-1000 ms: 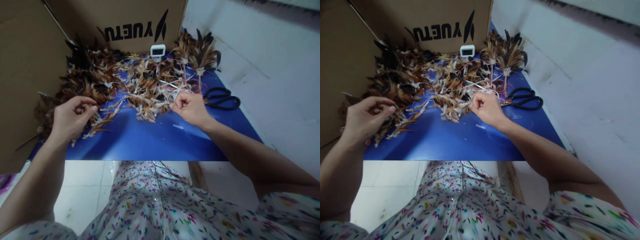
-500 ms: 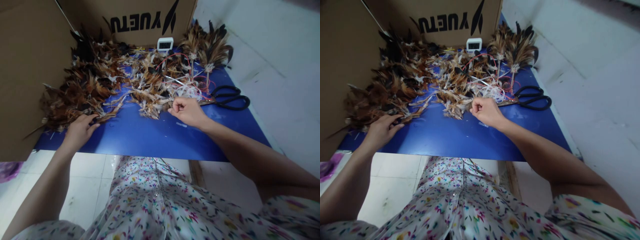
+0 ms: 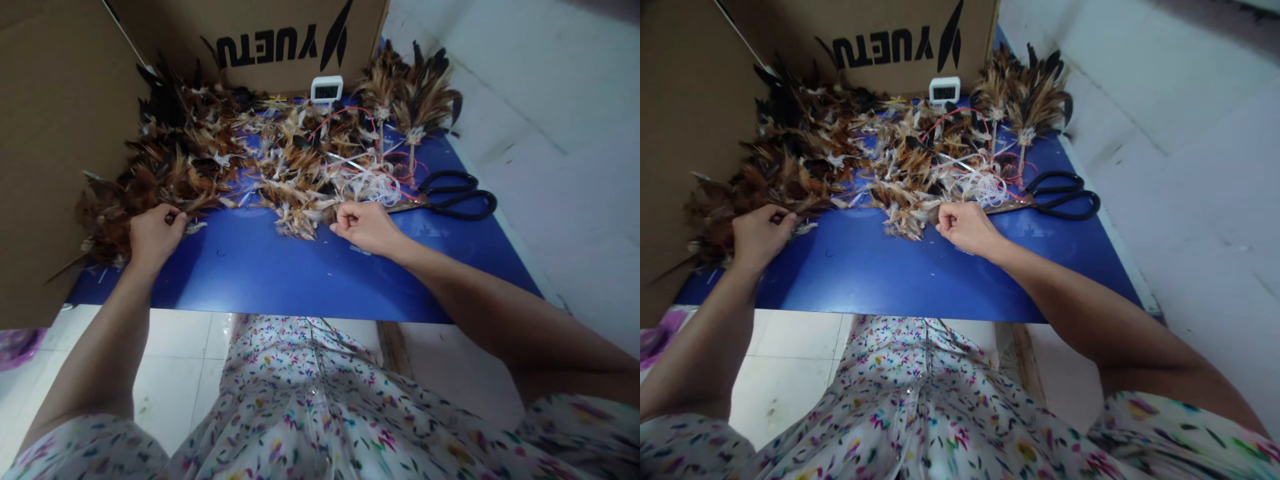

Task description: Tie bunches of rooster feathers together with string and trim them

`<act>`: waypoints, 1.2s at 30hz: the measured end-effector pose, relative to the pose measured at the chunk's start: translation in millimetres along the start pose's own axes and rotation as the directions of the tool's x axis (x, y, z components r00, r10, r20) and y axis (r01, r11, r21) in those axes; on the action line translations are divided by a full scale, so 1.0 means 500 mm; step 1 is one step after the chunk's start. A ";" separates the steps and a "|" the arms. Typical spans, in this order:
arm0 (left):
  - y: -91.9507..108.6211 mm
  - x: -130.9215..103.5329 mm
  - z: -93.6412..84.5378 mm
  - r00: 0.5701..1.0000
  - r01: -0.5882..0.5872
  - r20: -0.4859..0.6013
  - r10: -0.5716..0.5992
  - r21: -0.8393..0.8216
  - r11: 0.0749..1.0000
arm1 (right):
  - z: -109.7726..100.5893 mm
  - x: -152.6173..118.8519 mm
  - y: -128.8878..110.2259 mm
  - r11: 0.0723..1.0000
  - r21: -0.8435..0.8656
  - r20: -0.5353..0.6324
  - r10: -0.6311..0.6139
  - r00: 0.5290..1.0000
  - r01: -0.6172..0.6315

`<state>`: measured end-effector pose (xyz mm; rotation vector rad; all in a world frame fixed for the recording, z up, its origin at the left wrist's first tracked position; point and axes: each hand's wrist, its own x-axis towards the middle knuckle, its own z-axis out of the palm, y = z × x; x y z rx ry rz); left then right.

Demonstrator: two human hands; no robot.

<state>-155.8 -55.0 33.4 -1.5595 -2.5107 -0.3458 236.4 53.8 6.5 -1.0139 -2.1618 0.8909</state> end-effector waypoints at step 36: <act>0.137 0.102 0.067 0.939 -0.339 -0.061 0.337 -0.309 0.889 | 0.012 0.003 0.001 0.989 -0.082 0.039 -0.122 0.992 0.125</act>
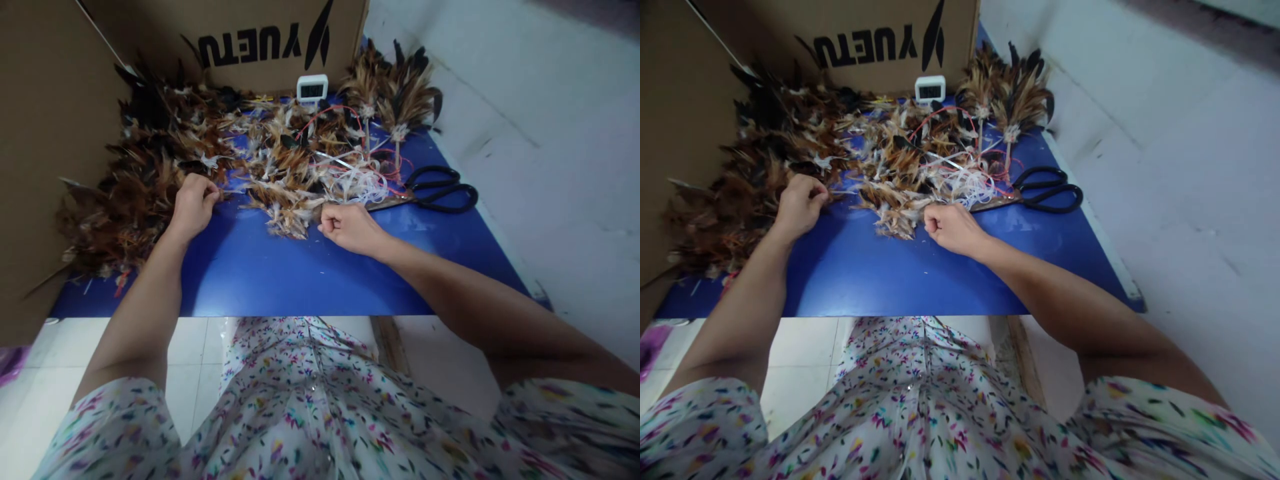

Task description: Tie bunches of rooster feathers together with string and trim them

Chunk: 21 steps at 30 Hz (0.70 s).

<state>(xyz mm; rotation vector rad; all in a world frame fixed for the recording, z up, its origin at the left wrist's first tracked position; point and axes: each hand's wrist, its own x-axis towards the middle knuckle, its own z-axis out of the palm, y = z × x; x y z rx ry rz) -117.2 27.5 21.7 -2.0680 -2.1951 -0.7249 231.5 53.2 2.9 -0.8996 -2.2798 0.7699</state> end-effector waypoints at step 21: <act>0.078 0.025 -0.018 0.990 0.052 0.133 -0.057 0.035 0.998 | -0.002 0.002 0.015 0.994 -0.062 0.075 -0.088 0.993 0.092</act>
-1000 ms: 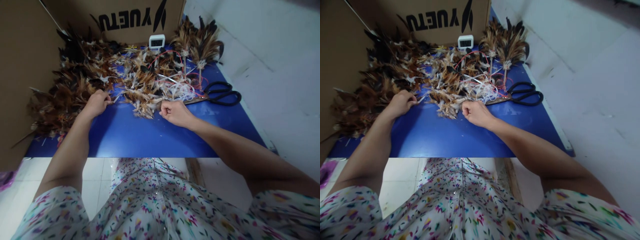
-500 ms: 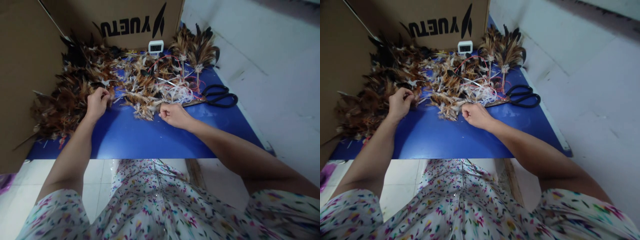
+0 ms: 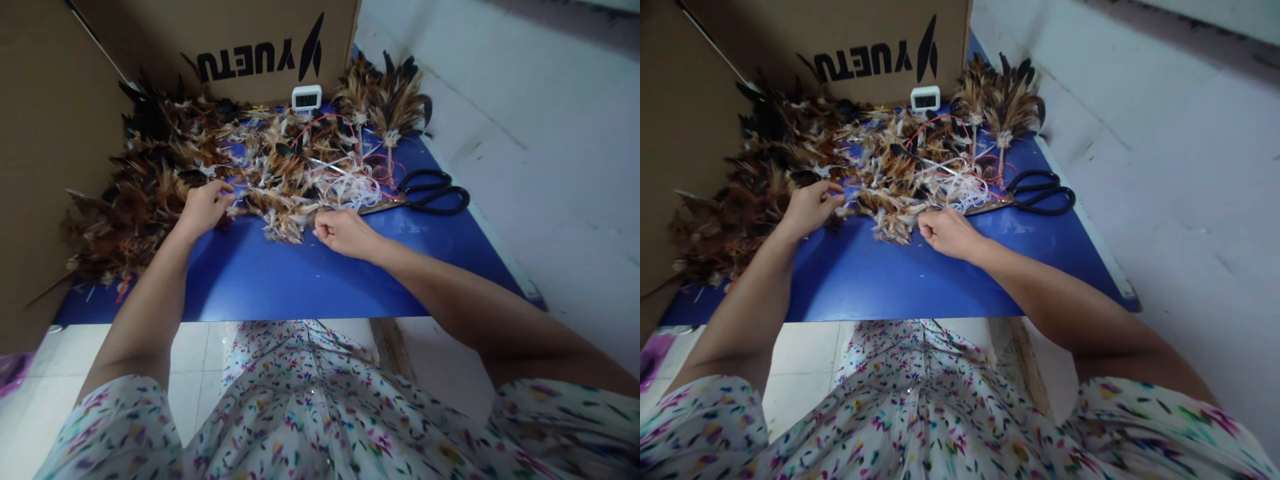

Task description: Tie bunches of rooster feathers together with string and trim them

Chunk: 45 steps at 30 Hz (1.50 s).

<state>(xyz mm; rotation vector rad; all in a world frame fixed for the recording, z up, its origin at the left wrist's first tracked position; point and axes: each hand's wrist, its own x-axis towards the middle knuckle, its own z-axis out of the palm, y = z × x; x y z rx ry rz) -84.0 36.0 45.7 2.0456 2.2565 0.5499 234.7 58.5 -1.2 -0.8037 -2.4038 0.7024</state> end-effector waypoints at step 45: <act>0.172 -0.081 0.072 0.959 0.203 0.253 0.125 -0.926 0.319 | -0.080 0.070 0.027 0.956 0.276 -0.656 0.112 0.746 0.099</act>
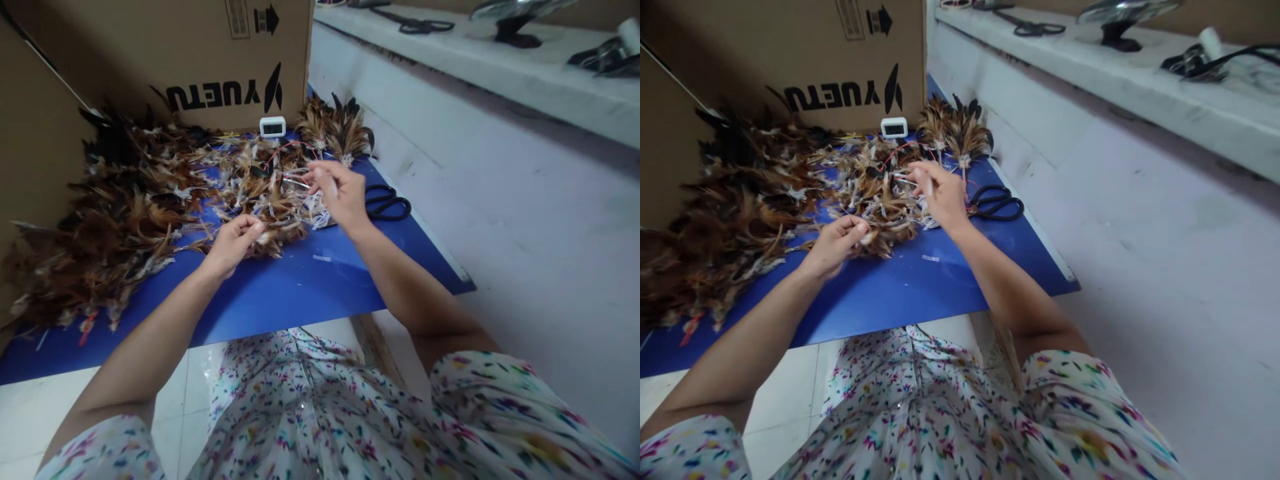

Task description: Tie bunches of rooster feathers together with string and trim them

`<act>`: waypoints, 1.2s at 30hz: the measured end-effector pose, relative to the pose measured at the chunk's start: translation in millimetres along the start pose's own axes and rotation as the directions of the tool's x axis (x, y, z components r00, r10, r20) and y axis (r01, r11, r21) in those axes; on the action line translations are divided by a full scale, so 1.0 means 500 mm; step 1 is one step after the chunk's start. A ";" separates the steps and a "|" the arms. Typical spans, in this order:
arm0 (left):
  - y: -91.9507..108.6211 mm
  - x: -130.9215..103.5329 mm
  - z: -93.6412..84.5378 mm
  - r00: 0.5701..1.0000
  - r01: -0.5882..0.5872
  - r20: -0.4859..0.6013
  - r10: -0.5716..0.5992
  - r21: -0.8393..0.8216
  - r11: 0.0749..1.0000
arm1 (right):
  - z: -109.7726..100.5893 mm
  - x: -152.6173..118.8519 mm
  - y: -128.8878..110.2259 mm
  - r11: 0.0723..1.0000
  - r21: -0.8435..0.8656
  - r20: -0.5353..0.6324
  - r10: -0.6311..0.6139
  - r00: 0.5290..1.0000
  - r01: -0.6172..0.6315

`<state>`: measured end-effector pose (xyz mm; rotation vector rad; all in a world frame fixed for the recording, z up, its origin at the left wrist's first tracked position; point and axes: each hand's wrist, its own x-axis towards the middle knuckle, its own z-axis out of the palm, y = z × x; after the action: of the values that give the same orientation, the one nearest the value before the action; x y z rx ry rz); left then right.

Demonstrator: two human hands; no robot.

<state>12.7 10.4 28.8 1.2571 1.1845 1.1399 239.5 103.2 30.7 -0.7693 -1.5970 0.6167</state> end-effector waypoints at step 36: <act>-0.015 -0.013 0.021 0.992 0.126 0.041 -0.120 -0.378 0.917 | -0.082 0.004 0.052 0.474 -0.864 0.329 0.280 0.902 0.168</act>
<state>22.5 3.2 21.1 0.8809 0.9561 1.1936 283.2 120.3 18.9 -1.5462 -2.3507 -0.1107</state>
